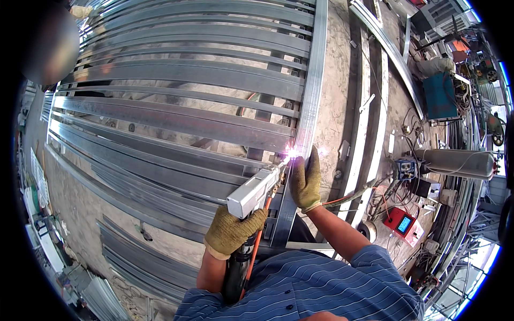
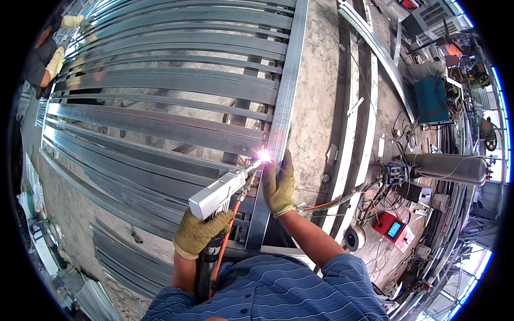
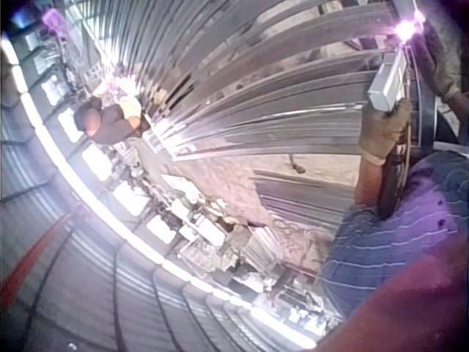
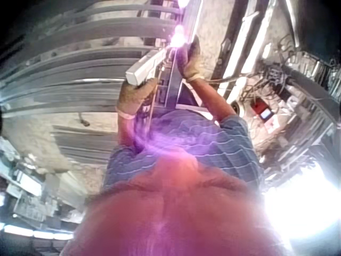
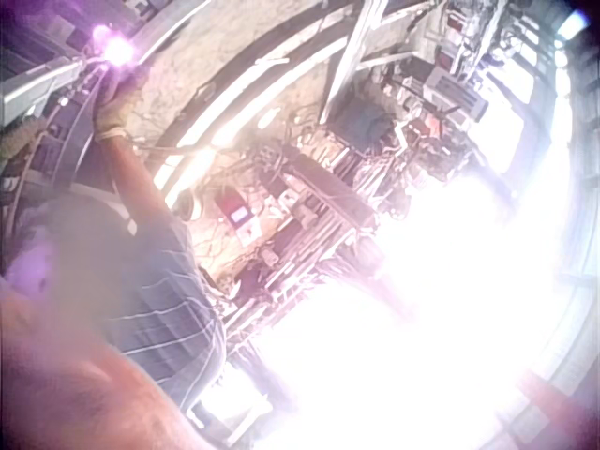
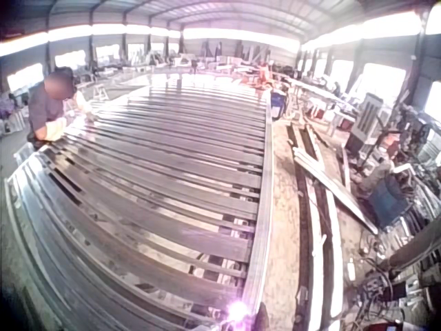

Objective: The person welds a large metal frame structure using a handheld welding torch. They systematically move along the frame, applying welds to join metal bars. The person wears protective gloves and a striped shirt while working in a workshop environment.

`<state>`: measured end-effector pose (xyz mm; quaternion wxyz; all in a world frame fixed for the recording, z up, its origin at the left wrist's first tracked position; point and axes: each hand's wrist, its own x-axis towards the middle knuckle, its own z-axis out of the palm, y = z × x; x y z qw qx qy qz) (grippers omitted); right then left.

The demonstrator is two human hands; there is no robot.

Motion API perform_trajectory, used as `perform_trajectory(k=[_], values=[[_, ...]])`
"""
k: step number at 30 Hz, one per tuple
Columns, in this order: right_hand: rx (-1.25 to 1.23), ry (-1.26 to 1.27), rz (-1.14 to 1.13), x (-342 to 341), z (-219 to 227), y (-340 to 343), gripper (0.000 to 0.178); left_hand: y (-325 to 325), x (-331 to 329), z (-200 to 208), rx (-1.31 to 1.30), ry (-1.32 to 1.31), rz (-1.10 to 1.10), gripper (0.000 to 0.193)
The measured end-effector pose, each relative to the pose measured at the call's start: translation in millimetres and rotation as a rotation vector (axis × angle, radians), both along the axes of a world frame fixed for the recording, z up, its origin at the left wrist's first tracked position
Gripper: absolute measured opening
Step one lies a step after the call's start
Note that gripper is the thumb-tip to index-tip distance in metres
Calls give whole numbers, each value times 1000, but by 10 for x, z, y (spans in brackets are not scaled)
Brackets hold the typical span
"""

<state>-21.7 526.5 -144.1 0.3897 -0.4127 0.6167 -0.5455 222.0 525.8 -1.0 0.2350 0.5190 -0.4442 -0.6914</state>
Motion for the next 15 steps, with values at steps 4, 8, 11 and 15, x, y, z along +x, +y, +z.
perform_trajectory(k=[4,8,11,15], values=[[1,12,-6,-10,-36,9,71,12,14,-41,-28,-24,-9,44],[30,-24,-22,-19,-95,43,75,28,4,-58,-37,-30,5,43],[29,-34,-2,-35,-115,46,76,35,25,-51,-23,-39,-16,43],[10,-46,-16,-34,-197,61,78,25,23,-18,-23,-30,-14,43]])
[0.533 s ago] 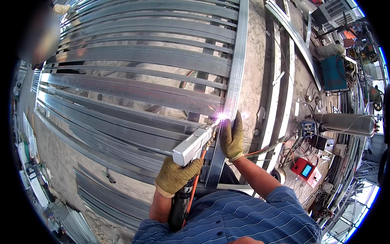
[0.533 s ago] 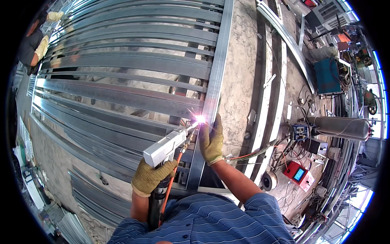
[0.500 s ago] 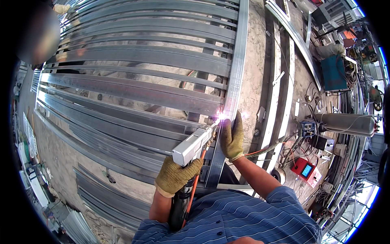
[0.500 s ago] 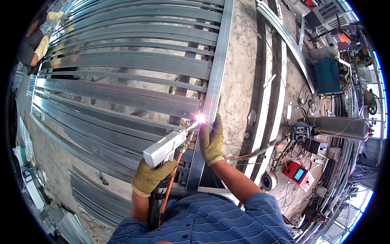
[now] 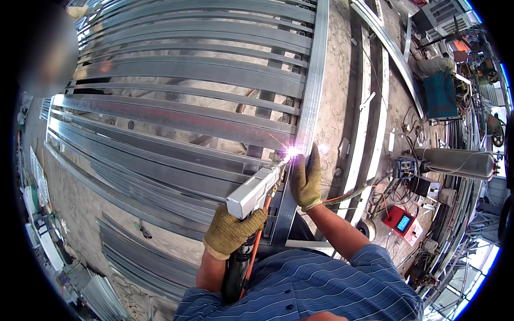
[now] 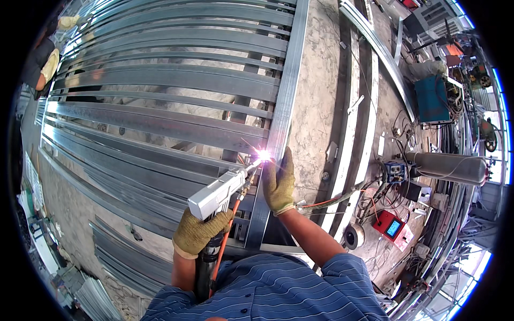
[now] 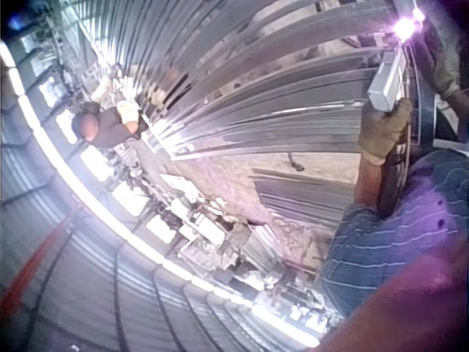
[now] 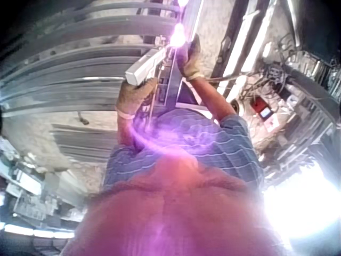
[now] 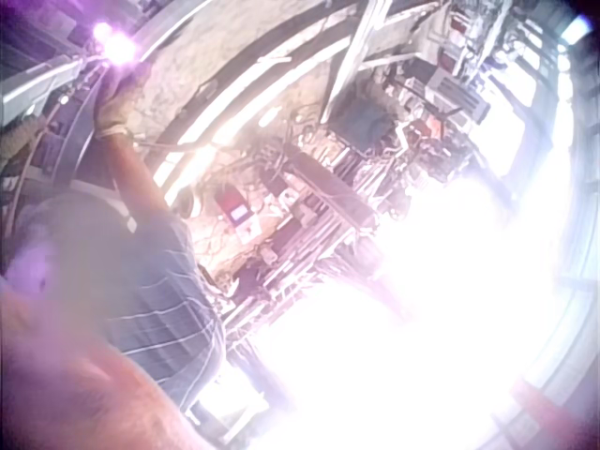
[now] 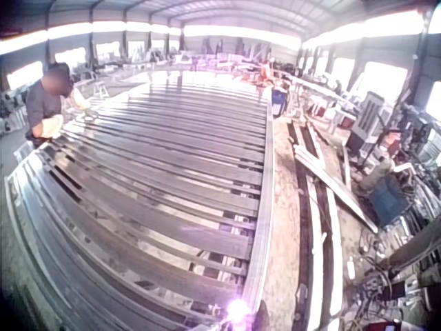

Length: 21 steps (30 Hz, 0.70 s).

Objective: The person welds a large metal frame structure using a handheld welding torch. They systematically move along the frame, applying welds to join metal bars. The person wears protective gloves and a striped shirt while working in a workshop environment.

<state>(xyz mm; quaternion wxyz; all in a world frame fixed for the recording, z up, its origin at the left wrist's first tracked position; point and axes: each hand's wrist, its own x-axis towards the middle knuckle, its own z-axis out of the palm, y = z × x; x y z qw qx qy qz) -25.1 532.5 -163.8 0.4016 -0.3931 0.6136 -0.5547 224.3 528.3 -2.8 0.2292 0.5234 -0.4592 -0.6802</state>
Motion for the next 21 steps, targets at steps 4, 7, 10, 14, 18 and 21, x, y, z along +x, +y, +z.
perform_trajectory(k=[4,7,10,14,18,21], values=[[9,7,15,-6,37,-2,80,7,1,11,13,9,4,43],[-3,14,10,13,66,-6,81,33,16,-21,24,11,5,43],[7,29,1,24,92,-11,81,23,23,-17,28,9,5,44],[14,37,5,10,62,-9,80,51,29,-31,9,-2,4,43],[-6,54,-16,9,25,-9,79,23,18,55,23,-7,3,42],[3,29,-27,12,60,-43,77,-12,-12,182,65,54,56,40]])
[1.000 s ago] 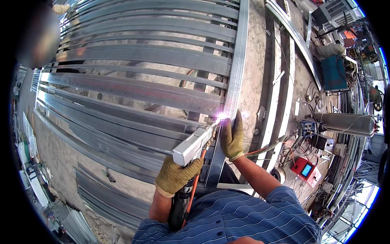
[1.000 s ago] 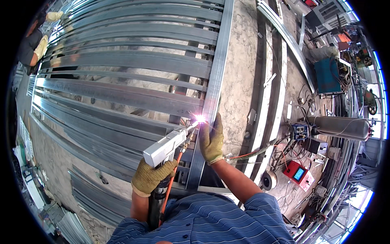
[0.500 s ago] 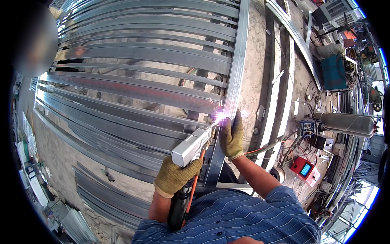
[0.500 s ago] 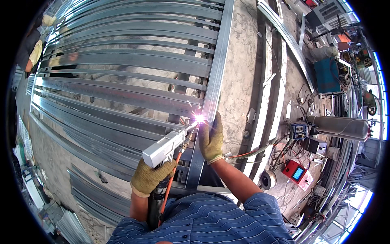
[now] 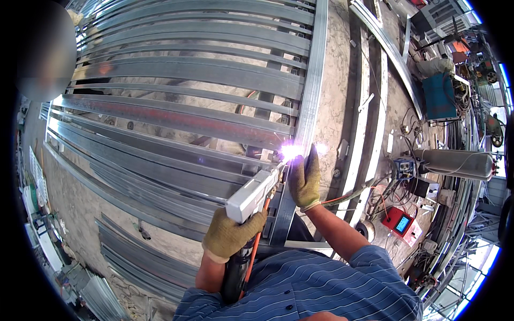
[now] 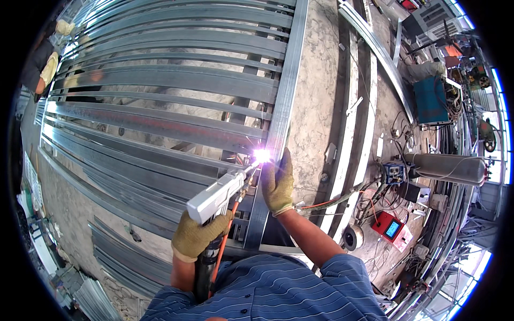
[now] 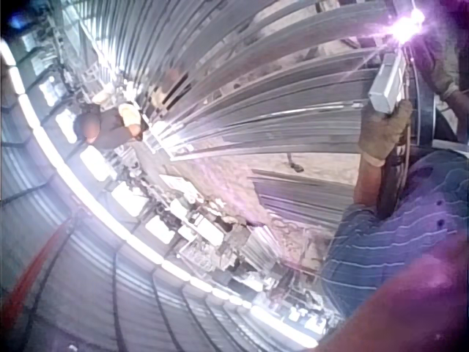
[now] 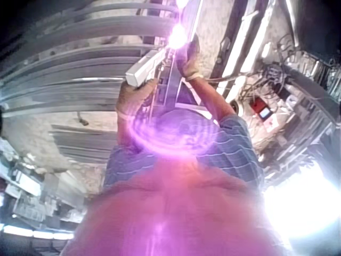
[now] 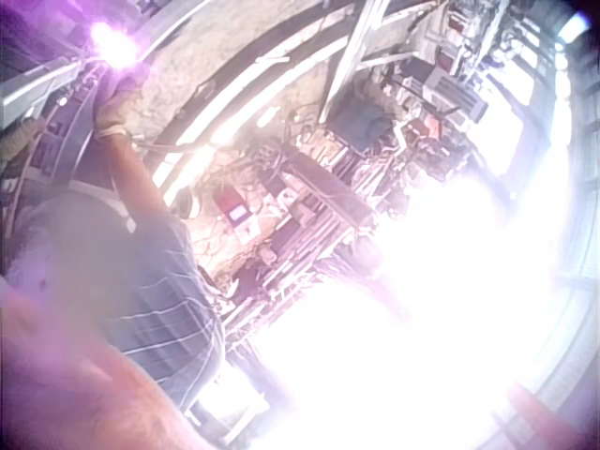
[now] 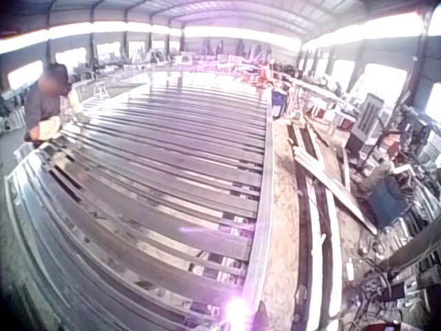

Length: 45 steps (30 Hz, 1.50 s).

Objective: The person welds a large metal frame structure using a handheld welding torch. They systematically move along the frame, applying welds to join metal bars. The person wears protective gloves and a striped shirt while working in a workshop environment.

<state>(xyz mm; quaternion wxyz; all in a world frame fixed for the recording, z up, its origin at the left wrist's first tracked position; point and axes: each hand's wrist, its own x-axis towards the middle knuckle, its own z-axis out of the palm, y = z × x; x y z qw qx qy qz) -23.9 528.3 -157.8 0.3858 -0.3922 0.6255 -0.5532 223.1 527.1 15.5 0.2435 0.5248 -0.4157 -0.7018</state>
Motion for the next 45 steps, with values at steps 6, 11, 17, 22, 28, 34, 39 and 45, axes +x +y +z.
perform_trajectory(k=[6,11,17,22,28,34,39,45], values=[[35,-72,-2,15,211,-28,69,47,68,250,6,95,131,40],[40,110,-4,40,119,35,86,120,189,156,45,93,179,39],[291,638,63,125,303,198,113,283,314,196,31,72,234,38],[389,718,2,230,370,42,109,392,456,339,23,89,299,39],[475,736,-14,282,470,18,111,639,677,368,7,123,349,41],[499,774,-65,265,414,-11,112,746,812,290,1,148,343,38],[415,723,-41,261,438,103,107,737,805,234,-25,183,248,35],[356,633,-39,567,303,878,109,591,647,188,-5,258,163,34]])
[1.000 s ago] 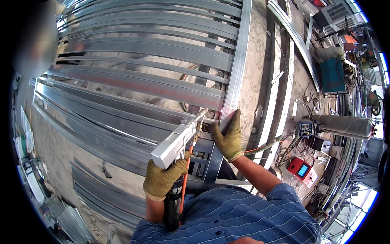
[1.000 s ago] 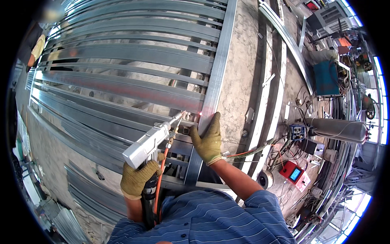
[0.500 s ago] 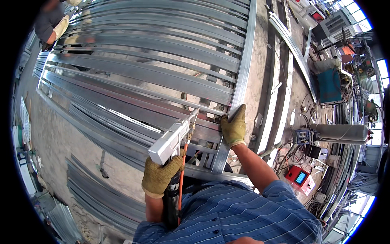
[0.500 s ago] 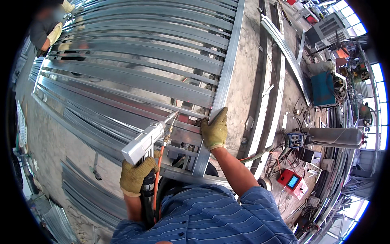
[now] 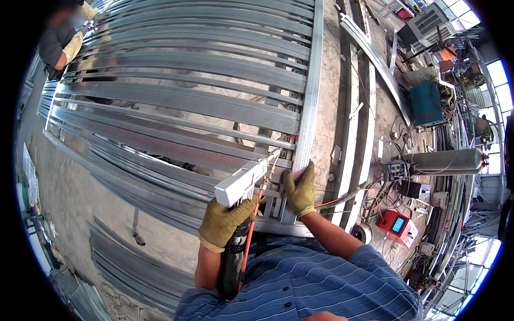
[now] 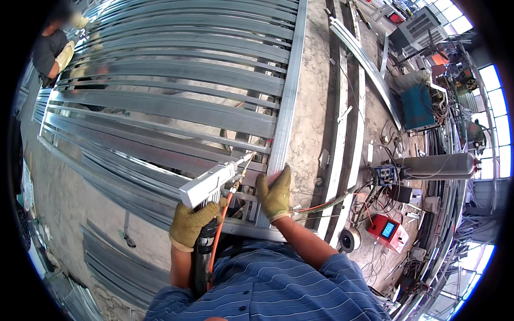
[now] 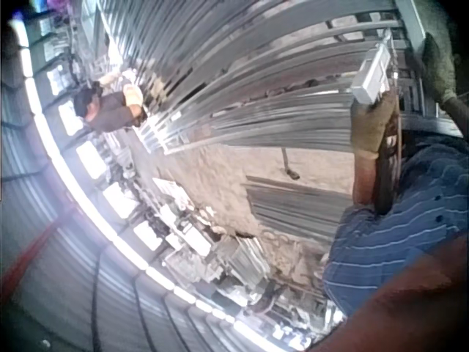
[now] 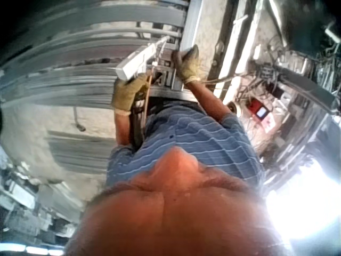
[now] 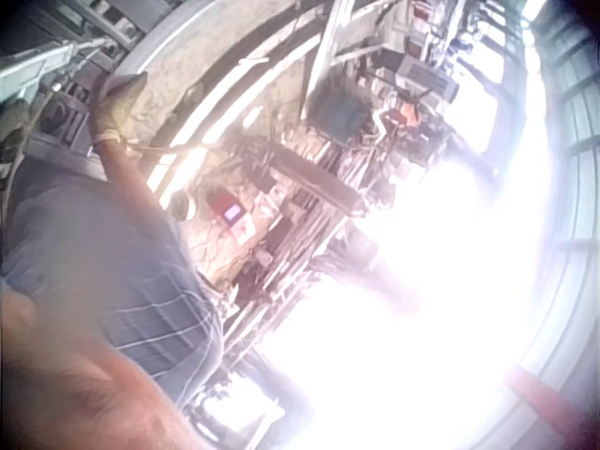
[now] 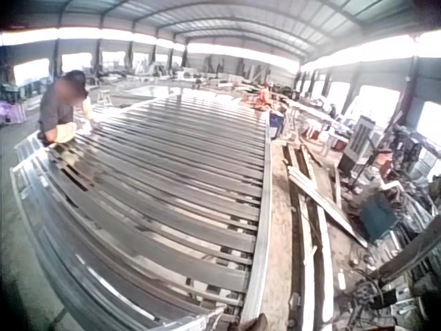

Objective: The person welds a large metal frame structure using a handheld welding torch. They systematically move along the frame, applying welds to join metal bars. The person wears protective gloves and a striped shirt while working in a workshop environment.

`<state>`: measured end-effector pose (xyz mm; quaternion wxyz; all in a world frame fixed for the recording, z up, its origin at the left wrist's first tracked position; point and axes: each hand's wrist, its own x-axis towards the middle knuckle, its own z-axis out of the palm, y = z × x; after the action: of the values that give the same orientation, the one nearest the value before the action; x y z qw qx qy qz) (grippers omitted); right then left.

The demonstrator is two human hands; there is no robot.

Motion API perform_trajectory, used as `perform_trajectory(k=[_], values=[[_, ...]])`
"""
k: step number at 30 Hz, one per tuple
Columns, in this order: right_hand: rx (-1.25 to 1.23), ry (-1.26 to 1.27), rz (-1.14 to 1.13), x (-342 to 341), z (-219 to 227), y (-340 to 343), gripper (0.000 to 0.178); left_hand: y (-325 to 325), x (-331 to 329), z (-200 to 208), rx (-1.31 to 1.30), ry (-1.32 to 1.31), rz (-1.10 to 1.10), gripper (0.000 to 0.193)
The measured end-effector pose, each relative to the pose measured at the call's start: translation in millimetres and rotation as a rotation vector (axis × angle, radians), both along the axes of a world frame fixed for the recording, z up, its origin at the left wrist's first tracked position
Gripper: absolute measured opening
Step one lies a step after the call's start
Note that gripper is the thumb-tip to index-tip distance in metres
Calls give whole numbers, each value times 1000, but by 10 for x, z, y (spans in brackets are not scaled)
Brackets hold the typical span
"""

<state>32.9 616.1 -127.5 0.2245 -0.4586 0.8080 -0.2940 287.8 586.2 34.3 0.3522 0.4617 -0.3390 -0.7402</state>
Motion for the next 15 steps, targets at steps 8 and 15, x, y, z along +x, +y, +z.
perform_trajectory(k=[8,15], values=[[73,-127,-73,91,206,-37,104,-303,-188,-221,102,75,-67,37],[39,-165,-67,69,128,5,105,-371,-260,-388,121,40,-114,40]])
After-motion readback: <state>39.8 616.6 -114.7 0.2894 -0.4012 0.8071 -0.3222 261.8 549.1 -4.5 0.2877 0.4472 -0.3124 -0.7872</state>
